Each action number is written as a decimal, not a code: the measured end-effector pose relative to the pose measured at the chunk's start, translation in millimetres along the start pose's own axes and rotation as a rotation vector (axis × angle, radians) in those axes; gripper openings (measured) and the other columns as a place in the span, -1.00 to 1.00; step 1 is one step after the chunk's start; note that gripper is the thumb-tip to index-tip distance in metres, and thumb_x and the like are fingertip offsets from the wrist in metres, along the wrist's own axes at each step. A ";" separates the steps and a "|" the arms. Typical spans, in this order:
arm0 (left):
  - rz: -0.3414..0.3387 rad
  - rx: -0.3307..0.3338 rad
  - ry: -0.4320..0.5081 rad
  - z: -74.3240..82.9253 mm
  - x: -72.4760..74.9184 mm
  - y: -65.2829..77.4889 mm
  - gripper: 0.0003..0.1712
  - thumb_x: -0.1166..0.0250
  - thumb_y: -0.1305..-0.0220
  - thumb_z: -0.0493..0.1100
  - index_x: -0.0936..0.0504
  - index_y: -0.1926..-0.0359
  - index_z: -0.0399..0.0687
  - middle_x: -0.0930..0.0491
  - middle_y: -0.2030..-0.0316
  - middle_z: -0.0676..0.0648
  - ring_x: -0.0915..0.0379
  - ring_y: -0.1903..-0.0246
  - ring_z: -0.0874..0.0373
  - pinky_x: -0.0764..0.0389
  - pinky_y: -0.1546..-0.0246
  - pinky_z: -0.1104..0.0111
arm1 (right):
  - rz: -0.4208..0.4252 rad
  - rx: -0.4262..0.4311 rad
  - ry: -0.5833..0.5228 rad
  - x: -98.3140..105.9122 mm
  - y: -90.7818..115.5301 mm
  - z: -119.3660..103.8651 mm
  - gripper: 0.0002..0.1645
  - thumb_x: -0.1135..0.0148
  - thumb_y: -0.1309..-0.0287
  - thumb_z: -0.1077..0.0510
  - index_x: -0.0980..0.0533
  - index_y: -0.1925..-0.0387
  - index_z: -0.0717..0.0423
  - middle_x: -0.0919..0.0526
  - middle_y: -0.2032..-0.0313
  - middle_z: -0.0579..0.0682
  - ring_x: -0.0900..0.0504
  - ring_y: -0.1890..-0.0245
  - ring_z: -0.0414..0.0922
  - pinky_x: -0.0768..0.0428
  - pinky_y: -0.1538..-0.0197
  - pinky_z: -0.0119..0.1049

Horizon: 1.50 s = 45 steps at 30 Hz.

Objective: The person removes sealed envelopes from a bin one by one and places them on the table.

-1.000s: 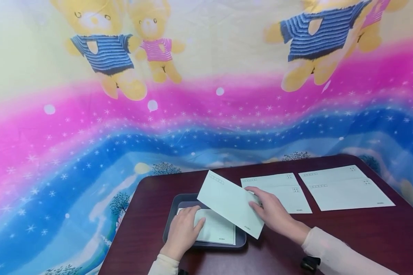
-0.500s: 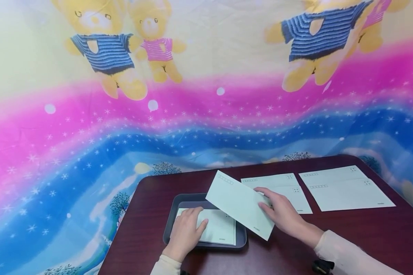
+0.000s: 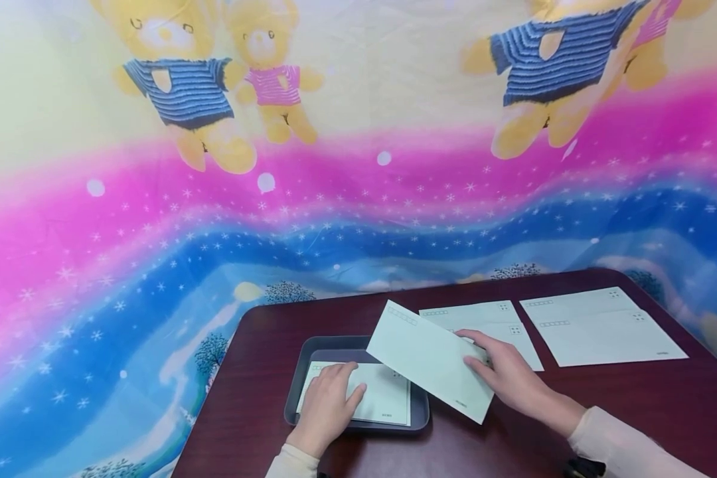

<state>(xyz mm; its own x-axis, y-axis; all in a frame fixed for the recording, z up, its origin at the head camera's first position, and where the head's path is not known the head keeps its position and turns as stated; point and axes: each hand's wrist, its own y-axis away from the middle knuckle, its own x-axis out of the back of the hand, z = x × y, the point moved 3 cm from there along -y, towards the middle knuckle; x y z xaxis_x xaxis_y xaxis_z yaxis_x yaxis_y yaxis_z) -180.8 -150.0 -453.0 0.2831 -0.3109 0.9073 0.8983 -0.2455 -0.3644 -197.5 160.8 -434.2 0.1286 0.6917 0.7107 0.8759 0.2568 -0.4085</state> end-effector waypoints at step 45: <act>-0.033 -0.063 0.002 24.6 -6.4 -4.6 -0.52 -0.19 -0.21 0.11 -0.59 -0.06 -0.03 -0.62 0.05 -0.05 -0.48 0.01 0.04 -0.50 0.12 0.10 | 0.048 -0.007 0.126 45.6 44.5 39.9 -0.51 -0.20 -0.17 0.02 -0.46 -0.16 -0.10 -0.62 -0.02 -0.07 -0.57 0.05 -0.13 -0.57 0.18 -0.13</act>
<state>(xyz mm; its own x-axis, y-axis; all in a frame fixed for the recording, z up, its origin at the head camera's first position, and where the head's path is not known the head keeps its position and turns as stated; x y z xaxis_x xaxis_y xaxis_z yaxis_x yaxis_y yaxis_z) -178.5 -124.2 -452.0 0.2533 -0.3038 0.9185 0.8840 -0.3129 -0.3473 -171.2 230.7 -442.8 0.2274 0.6128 0.7568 0.8703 0.2207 -0.4402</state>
